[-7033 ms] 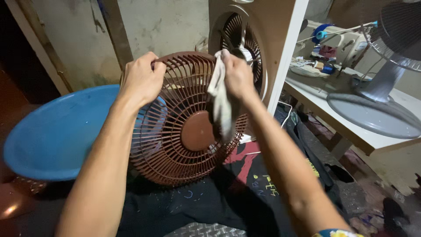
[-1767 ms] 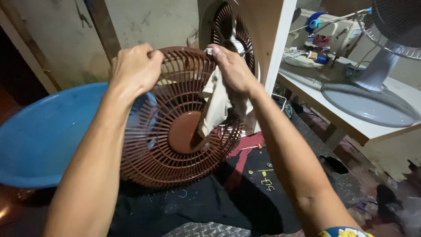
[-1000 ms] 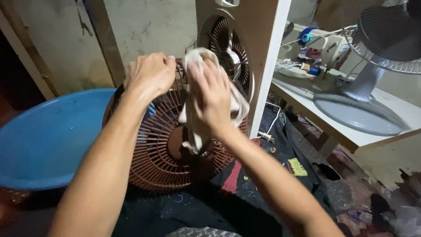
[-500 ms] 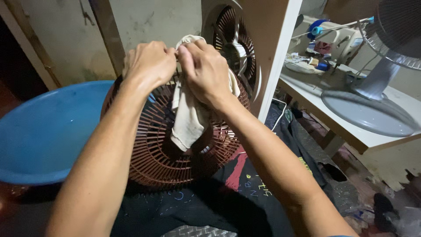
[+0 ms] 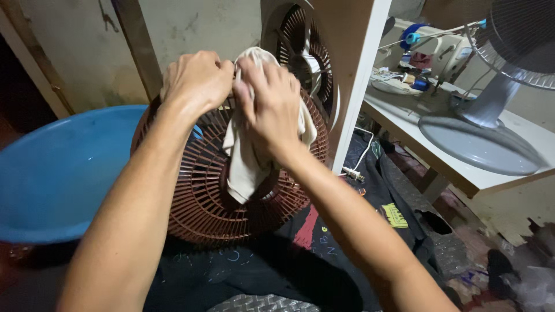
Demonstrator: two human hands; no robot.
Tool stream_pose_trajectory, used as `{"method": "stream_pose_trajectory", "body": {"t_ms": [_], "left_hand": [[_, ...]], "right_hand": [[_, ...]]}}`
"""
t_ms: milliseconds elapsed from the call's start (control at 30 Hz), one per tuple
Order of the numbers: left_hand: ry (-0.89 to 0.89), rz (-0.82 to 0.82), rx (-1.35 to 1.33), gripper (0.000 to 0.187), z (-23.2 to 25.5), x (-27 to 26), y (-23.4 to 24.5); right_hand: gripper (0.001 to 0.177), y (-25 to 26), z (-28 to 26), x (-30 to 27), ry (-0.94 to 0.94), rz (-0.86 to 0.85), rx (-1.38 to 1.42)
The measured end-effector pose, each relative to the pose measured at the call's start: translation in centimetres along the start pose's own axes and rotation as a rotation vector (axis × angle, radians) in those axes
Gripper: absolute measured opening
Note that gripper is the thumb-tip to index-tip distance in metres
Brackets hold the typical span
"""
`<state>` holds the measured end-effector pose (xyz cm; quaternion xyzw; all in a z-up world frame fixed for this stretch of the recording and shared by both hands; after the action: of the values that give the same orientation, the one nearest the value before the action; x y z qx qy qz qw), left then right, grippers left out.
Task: The person wipes the front grill of a standing electric fan with a cloth, then removes the grill and continues to wipe it thoroughly on both sides. The fan remains disassembled on the floor during the cleaning process.
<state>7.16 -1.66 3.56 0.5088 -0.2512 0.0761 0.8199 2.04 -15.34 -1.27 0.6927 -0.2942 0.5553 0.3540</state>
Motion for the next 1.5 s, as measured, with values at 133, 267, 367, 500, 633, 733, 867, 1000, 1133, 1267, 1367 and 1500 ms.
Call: {"method": "stream_pose_trajectory", "body": {"t_ms": [133,267,367,500,633,733,867,1000,1133,1267,1367,1500], "left_hand": [[0.001,0.04,-0.011,0.045,-0.5,0.2,0.5],[0.044,0.015,-0.001,0.046,-0.8,0.5,0.4],[0.052,0.029,-0.004,0.046,-0.7,0.5,0.4],[0.014,0.042,0.025,0.048,-0.6,1.2,0.0],[0.038,0.031,0.021,0.048,-1.8,1.4,-0.3],[0.047,0.028,0.041,0.048,-2.4,1.7,-0.3],[0.105,0.007,-0.047,0.045,-2.6,1.4,-0.6],[-0.01,0.107,0.011,0.046,-1.0,1.0,0.3],[-0.049,0.128,0.052,0.048,-0.4,0.7,0.5],[-0.015,0.097,0.053,0.049,-0.5,0.6,0.0],[-0.008,0.097,0.05,0.048,-0.3,0.8,0.1],[-0.02,0.099,0.054,0.047,0.1,0.5,0.4]], "right_hand": [[0.062,0.4,-1.3,-5.6,0.031,-0.081,-0.023],[0.07,1.7,-3.0,-10.9,-0.031,-0.265,0.049],[0.072,1.1,-2.5,-10.9,-0.046,-0.281,-0.006],[0.07,-1.4,0.3,-7.2,-0.1,-0.263,-0.097],[0.065,-2.0,0.4,-6.2,-0.098,-0.185,-0.029],[0.058,-1.4,-0.7,-8.9,-0.127,-0.207,0.048],[0.056,0.1,-0.8,-12.5,-0.173,-0.202,0.071],[0.062,-0.1,1.7,-10.5,-0.266,-0.196,-0.014],[0.06,-0.6,5.7,-4.5,-0.354,-0.119,0.015],[0.062,-0.5,6.4,-3.7,-0.375,-0.116,0.037],[0.066,1.0,4.1,-7.0,-0.309,-0.132,0.016],[0.071,1.7,0.9,-11.7,-0.239,-0.302,0.048]]}}
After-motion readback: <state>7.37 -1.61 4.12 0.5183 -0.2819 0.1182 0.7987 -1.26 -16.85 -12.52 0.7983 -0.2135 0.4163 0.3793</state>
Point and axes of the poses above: each hand's wrist, its own x-axis towards the middle knuckle, its own y-axis out of the back of the hand, z = x × y, the point moved 8 cm from there along x, towards the middle knuckle, and after that the axes turned 8 degrees about -y, right-handed, at the moved point
